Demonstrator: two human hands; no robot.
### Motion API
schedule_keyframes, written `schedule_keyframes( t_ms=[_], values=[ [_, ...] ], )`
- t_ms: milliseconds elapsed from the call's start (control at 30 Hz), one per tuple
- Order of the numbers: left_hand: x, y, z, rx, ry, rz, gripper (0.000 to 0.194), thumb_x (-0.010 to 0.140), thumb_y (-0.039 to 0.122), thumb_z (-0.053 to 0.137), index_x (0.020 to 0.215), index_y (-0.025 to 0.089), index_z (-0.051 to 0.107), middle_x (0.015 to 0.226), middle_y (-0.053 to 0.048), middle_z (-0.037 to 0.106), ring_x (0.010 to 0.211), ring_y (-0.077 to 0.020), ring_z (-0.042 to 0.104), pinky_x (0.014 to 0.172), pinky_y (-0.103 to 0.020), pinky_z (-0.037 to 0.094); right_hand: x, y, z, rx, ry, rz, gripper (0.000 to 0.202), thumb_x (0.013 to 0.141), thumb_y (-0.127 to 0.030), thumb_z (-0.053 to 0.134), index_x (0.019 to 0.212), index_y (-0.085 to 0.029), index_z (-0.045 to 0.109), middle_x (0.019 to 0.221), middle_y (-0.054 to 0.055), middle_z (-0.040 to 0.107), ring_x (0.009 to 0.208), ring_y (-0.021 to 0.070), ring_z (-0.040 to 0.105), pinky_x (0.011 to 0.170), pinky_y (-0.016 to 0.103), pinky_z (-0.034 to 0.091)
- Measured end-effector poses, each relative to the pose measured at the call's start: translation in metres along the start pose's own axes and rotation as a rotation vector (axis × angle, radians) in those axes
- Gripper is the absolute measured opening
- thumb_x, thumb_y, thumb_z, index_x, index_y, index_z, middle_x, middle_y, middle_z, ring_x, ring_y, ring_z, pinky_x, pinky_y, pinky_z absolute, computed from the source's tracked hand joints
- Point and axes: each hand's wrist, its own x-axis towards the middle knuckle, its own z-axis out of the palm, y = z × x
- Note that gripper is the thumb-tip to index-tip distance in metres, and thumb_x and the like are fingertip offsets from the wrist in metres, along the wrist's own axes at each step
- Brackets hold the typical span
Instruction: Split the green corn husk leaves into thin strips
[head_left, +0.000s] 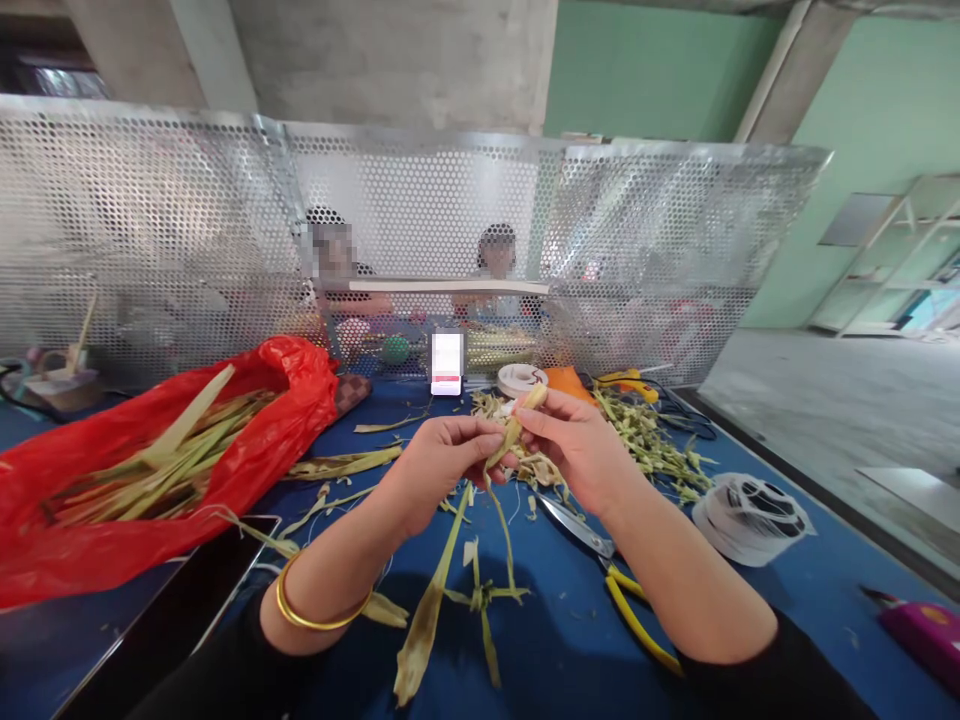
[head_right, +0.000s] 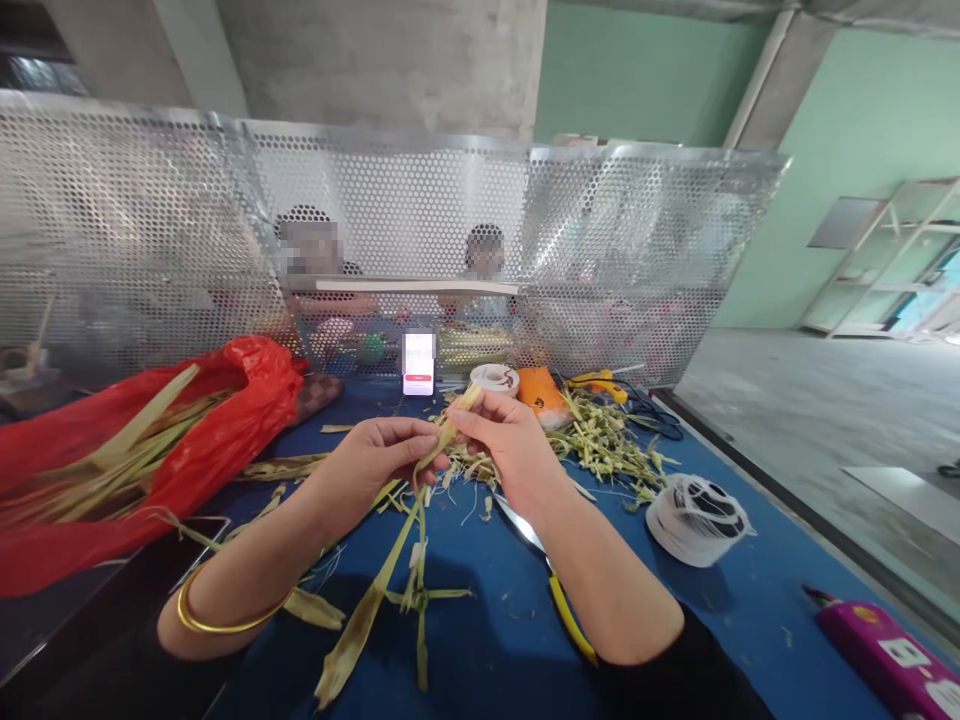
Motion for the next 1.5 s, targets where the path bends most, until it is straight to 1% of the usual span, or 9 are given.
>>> schedule_keyframes(
  t_ms=[200,333,433,567,767,1033,1200,1333,1500],
  values=[
    [-0.002,0.003,0.004,0.028,0.011,-0.027,0.006,0.069,0.016,0.067,0.073,0.016,0.072,0.064,-0.004,0.068,0.052,-0.0108,0.059,0.051,-0.02,0.044,0.0,0.002,0.001,-0.01,-0.017,0.003,0.009,0.073,-0.028,0.071,0.072,-0.02,0.066,0.064,-0.003,0.057,0.055,0.0092,0.045,0.055,0.024,0.034],
    [-0.002,0.001,0.01,0.183,0.181,0.128,0.007,0.068,0.014,0.066,0.071,0.016,0.072,0.059,-0.001,0.065,0.051,-0.0108,0.055,0.052,-0.021,0.043,0.0,0.006,0.004,-0.198,0.04,-0.034,0.017,0.068,-0.032,0.075,0.071,-0.02,0.064,0.063,-0.004,0.055,0.057,0.0105,0.045,0.054,0.025,0.033],
    [-0.001,-0.004,0.01,0.316,0.241,0.243,0.011,0.068,0.012,0.065,0.072,0.017,0.074,0.063,-0.001,0.067,0.056,-0.0116,0.056,0.055,-0.021,0.043,0.001,0.01,0.006,-0.317,0.097,-0.07,0.016,0.067,-0.03,0.074,0.073,-0.019,0.064,0.065,-0.002,0.057,0.059,0.0119,0.047,0.055,0.026,0.035],
    [-0.002,-0.009,0.009,0.401,0.312,0.308,0.012,0.071,0.014,0.064,0.074,0.02,0.074,0.066,-0.001,0.069,0.057,-0.0124,0.057,0.055,-0.021,0.041,0.001,0.009,0.006,-0.276,0.089,-0.061,0.003,0.071,-0.021,0.063,0.074,-0.019,0.063,0.062,-0.003,0.057,0.057,0.0121,0.05,0.056,0.027,0.039],
    [-0.006,-0.009,0.014,0.498,0.422,0.45,0.019,0.068,0.01,0.066,0.074,0.025,0.075,0.068,0.0,0.07,0.061,-0.0143,0.056,0.061,-0.022,0.04,0.002,0.013,0.008,-0.341,0.144,-0.123,0.014,0.068,-0.016,0.061,0.081,-0.022,0.06,0.067,-0.002,0.059,0.062,0.0146,0.055,0.059,0.028,0.045],
    [-0.01,-0.017,0.014,0.567,0.307,0.503,0.026,0.07,0.015,0.069,0.091,0.029,0.076,0.086,-0.006,0.071,0.082,-0.0199,0.061,0.086,-0.027,0.042,0.002,0.028,0.009,-0.383,0.195,-0.151,0.019,0.067,-0.016,0.059,0.085,-0.023,0.058,0.068,-0.002,0.059,0.061,0.0154,0.054,0.058,0.029,0.045],
    [-0.007,-0.016,0.015,0.627,0.356,0.501,0.022,0.077,0.016,0.063,0.09,0.029,0.076,0.083,-0.003,0.073,0.074,-0.0173,0.061,0.076,-0.025,0.043,0.002,0.027,0.012,-0.289,0.246,-0.138,0.022,0.063,-0.013,0.055,0.083,-0.022,0.057,0.068,-0.003,0.058,0.059,0.0134,0.053,0.057,0.028,0.045],
    [-0.003,-0.014,0.012,0.585,0.368,0.503,0.02,0.074,0.014,0.065,0.084,0.027,0.076,0.079,-0.001,0.073,0.068,-0.0155,0.06,0.071,-0.023,0.044,0.0,0.013,0.013,-0.17,0.261,-0.081,0.011,0.066,-0.016,0.054,0.075,-0.021,0.059,0.065,-0.003,0.058,0.058,0.0116,0.053,0.056,0.026,0.044],
    [-0.003,-0.019,0.008,0.665,0.392,0.529,0.022,0.075,0.016,0.065,0.091,0.028,0.075,0.087,-0.002,0.074,0.076,-0.0157,0.063,0.077,-0.022,0.044,0.0,0.011,0.011,-0.278,0.222,-0.092,0.006,0.071,-0.022,0.058,0.075,-0.02,0.062,0.068,-0.001,0.06,0.063,0.0131,0.054,0.058,0.027,0.044]
  ],
)
